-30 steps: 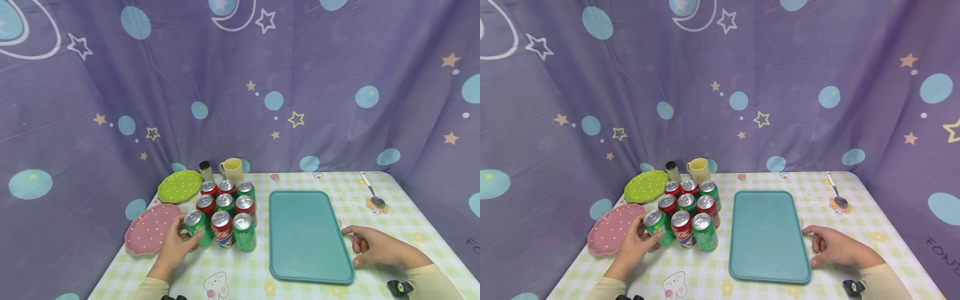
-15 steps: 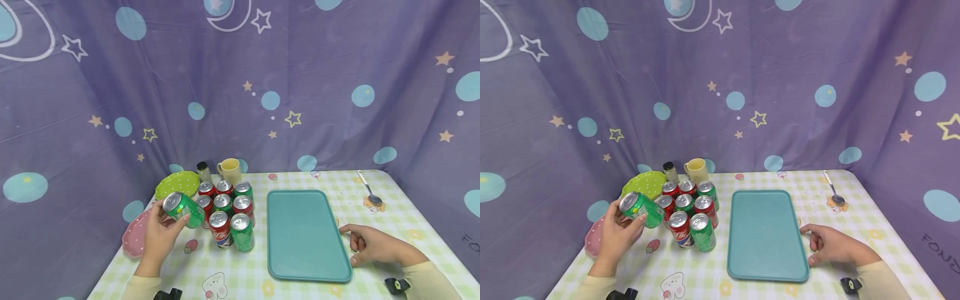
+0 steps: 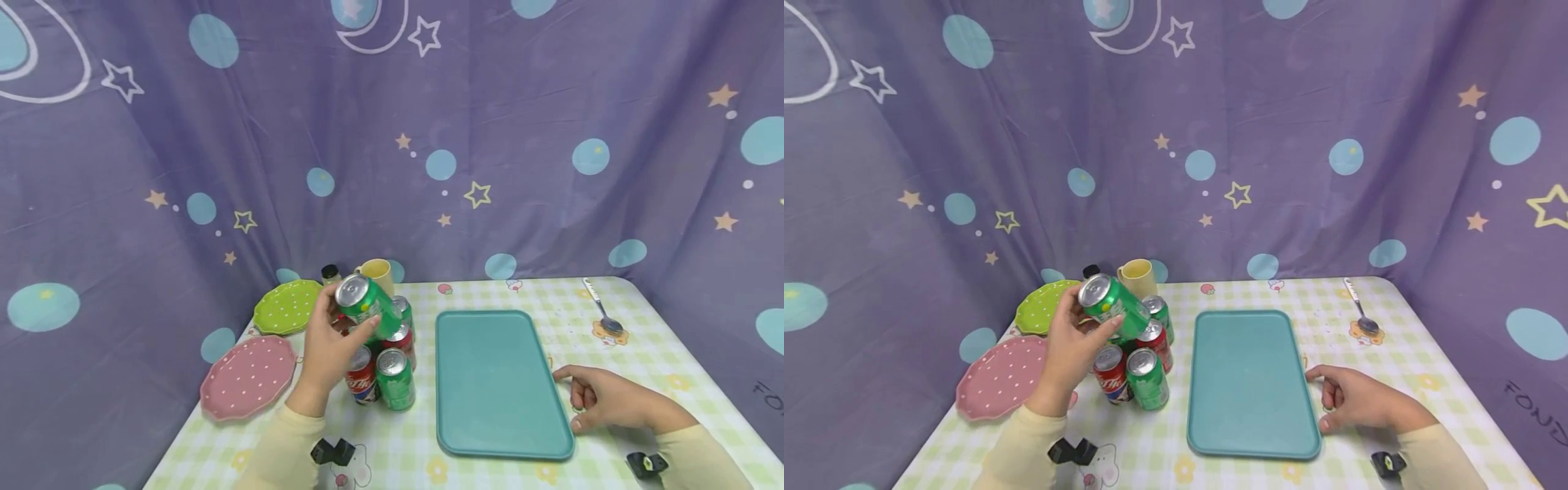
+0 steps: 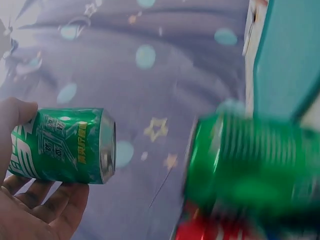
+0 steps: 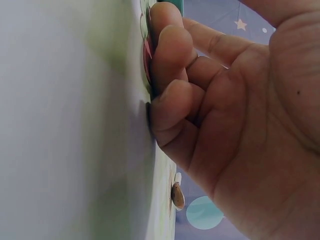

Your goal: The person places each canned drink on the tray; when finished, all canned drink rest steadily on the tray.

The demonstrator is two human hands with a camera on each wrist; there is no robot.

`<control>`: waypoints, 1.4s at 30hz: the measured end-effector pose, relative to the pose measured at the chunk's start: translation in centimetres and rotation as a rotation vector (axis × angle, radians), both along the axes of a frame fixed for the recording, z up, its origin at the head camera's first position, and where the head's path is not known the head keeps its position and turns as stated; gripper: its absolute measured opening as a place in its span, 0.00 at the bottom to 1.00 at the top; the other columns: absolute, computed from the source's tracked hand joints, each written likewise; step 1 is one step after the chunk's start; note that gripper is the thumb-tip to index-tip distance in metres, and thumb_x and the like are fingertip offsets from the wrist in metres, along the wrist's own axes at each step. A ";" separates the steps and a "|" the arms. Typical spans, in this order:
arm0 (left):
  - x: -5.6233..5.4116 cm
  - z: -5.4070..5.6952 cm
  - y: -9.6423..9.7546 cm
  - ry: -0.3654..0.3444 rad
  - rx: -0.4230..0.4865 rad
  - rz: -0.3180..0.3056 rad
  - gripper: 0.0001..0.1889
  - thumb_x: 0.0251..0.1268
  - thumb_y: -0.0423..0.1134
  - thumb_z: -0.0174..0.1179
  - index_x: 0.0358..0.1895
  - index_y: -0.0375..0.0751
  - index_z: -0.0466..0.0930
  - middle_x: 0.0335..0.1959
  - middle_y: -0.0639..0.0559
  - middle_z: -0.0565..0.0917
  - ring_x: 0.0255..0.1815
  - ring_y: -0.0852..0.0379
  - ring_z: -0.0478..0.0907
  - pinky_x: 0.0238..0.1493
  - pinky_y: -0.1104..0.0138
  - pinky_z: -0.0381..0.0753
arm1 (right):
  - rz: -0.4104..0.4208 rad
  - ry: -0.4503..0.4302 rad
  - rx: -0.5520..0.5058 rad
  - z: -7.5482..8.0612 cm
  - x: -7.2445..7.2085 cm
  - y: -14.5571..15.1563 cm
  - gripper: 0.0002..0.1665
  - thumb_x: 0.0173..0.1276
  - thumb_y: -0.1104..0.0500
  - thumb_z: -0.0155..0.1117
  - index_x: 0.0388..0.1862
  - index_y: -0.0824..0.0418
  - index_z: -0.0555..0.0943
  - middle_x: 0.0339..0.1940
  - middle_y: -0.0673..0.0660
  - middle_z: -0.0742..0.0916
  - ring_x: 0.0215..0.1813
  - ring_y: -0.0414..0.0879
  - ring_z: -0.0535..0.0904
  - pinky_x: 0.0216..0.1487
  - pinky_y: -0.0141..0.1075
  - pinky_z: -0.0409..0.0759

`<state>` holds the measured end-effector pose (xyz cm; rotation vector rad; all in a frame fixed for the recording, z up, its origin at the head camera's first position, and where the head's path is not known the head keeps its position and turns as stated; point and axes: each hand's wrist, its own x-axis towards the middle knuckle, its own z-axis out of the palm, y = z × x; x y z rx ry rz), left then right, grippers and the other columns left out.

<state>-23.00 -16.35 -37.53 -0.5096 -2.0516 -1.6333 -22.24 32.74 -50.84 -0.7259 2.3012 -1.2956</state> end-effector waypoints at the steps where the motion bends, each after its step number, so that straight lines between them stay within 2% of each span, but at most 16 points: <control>1: -0.1 -0.1 0.9 -0.002 -0.003 -0.019 0.36 0.59 0.34 0.78 0.70 0.46 0.71 0.58 0.50 0.82 0.55 0.50 0.82 0.50 0.63 0.85 | -0.002 -0.003 0.002 0.0 0.0 0.0 0.46 0.60 0.61 0.82 0.71 0.74 0.68 0.37 0.59 0.81 0.27 0.39 0.71 0.28 0.35 0.75; 7: -1.0 -1.2 6.1 -0.041 -0.023 -0.098 0.34 0.59 0.38 0.79 0.68 0.52 0.73 0.58 0.53 0.82 0.54 0.52 0.81 0.52 0.51 0.85 | -0.013 -0.015 0.008 0.3 0.1 -0.2 0.47 0.60 0.61 0.82 0.72 0.74 0.68 0.37 0.60 0.81 0.28 0.40 0.71 0.28 0.36 0.74; 15: -2.1 -3.4 12.4 -0.149 -0.044 -0.155 0.35 0.59 0.42 0.80 0.69 0.55 0.73 0.57 0.58 0.80 0.57 0.55 0.78 0.56 0.58 0.84 | -0.019 0.017 0.014 0.3 0.2 0.0 0.48 0.57 0.59 0.84 0.70 0.74 0.69 0.36 0.59 0.81 0.27 0.39 0.71 0.28 0.34 0.75; 21: -3.5 -6.0 16.2 -0.216 -0.087 -0.169 0.35 0.59 0.45 0.79 0.68 0.57 0.72 0.55 0.61 0.81 0.56 0.58 0.79 0.56 0.61 0.83 | -0.025 0.008 0.015 0.3 0.3 0.0 0.47 0.58 0.60 0.83 0.70 0.74 0.69 0.36 0.59 0.81 0.27 0.39 0.71 0.28 0.34 0.74; 24: -4.5 -7.3 17.6 -0.258 -0.100 -0.173 0.34 0.60 0.46 0.79 0.68 0.57 0.72 0.55 0.62 0.81 0.56 0.60 0.78 0.55 0.60 0.83 | -0.028 0.012 0.014 0.3 0.3 -0.1 0.47 0.57 0.60 0.84 0.70 0.74 0.69 0.36 0.59 0.81 0.27 0.39 0.71 0.28 0.33 0.74; 29: -6.0 -9.0 19.3 -0.341 -0.149 -0.139 0.35 0.59 0.49 0.79 0.68 0.61 0.72 0.53 0.66 0.79 0.55 0.62 0.77 0.53 0.60 0.82 | -0.032 0.012 0.011 0.4 0.2 -0.2 0.47 0.56 0.60 0.84 0.69 0.73 0.70 0.35 0.59 0.81 0.27 0.38 0.71 0.27 0.33 0.74; 35: -7.5 -9.8 21.1 -0.365 -0.164 -0.118 0.34 0.57 0.50 0.81 0.66 0.61 0.74 0.53 0.65 0.80 0.54 0.61 0.78 0.52 0.60 0.82 | -0.045 0.015 0.032 0.2 0.1 -0.2 0.47 0.56 0.60 0.84 0.70 0.72 0.70 0.36 0.59 0.81 0.27 0.39 0.72 0.28 0.33 0.75; 42: -8.6 -10.2 22.8 -0.402 -0.139 -0.100 0.33 0.56 0.45 0.82 0.64 0.60 0.75 0.52 0.64 0.80 0.52 0.60 0.79 0.51 0.61 0.83 | -0.050 0.015 0.052 0.1 -0.1 -0.1 0.47 0.56 0.59 0.84 0.70 0.71 0.70 0.36 0.58 0.81 0.27 0.40 0.72 0.28 0.33 0.75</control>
